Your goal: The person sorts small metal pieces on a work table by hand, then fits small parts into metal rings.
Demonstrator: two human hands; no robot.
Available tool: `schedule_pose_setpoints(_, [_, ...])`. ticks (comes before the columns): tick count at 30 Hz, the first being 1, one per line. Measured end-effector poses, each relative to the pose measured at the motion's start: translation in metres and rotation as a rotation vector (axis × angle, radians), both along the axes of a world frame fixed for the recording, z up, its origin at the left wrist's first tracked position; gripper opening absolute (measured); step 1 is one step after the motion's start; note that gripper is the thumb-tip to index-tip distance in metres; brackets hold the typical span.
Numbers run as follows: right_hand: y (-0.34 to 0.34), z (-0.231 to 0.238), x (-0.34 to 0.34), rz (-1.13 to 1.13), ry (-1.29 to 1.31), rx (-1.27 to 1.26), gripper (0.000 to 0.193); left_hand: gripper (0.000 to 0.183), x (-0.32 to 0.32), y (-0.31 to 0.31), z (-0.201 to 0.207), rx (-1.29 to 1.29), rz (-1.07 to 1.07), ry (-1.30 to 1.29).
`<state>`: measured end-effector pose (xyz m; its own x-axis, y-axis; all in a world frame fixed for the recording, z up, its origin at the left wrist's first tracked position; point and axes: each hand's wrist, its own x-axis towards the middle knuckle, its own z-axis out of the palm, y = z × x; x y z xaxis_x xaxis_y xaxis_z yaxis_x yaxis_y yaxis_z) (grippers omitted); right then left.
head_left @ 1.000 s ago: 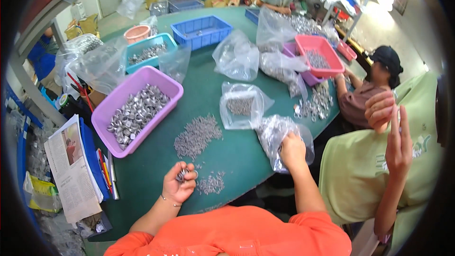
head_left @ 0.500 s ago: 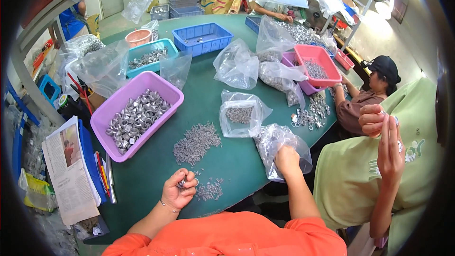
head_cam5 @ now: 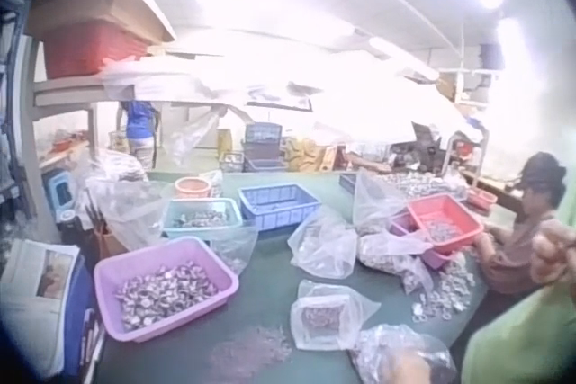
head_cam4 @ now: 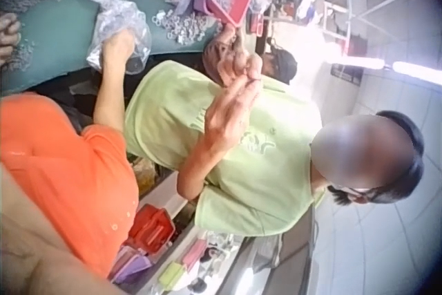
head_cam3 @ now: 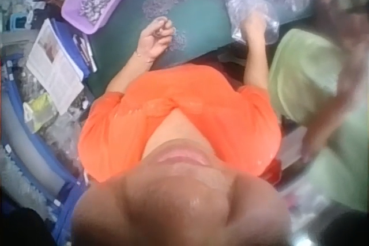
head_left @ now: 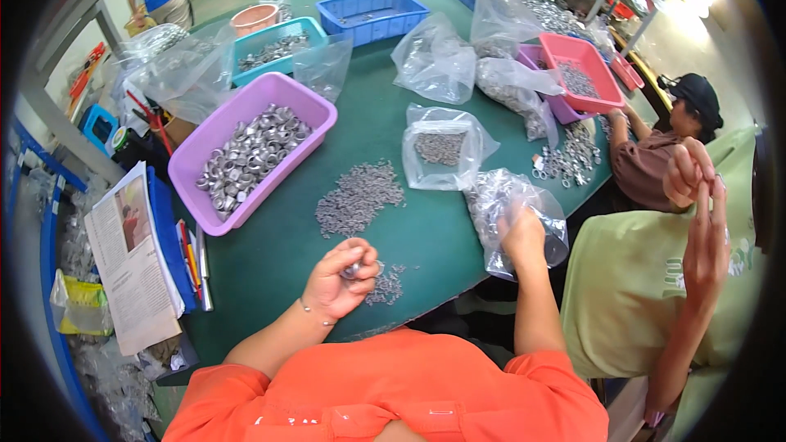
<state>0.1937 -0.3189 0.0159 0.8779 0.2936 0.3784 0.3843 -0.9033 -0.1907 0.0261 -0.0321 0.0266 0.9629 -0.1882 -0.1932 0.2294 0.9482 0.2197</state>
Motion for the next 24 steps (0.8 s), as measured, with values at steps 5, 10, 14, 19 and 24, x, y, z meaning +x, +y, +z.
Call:
schedule_pose_setpoints(5, [0.000, 0.021, -0.018, -0.065, 0.244, 0.634, 0.010, 0.007, 0.008, -0.020, -0.002, 0.130, -0.036, -0.053])
schedule_pose_setpoints(10, [0.012, 0.045, -0.048, 0.185, 0.333, 1.114, 0.014, 0.006, -0.002, -0.021, -0.013, 0.346, -0.034, -0.071])
schedule_pose_setpoints(14, [0.057, 0.055, -0.082, 0.418, 0.634, 1.311, 0.013, 0.010, -0.001, -0.020, -0.013, 0.514, -0.027, -0.096])
schedule_pose_setpoints(19, [0.083, 0.035, -0.094, 0.378, 1.100, 1.497, 0.013, 0.020, 0.005, -0.023, -0.004, 0.642, -0.089, -0.029])
schedule_pose_setpoints(24, [0.095, 0.018, -0.097, 0.381, 1.283, 1.481, 0.012, 0.017, 0.003, -0.021, -0.004, 0.809, -0.077, -0.023])
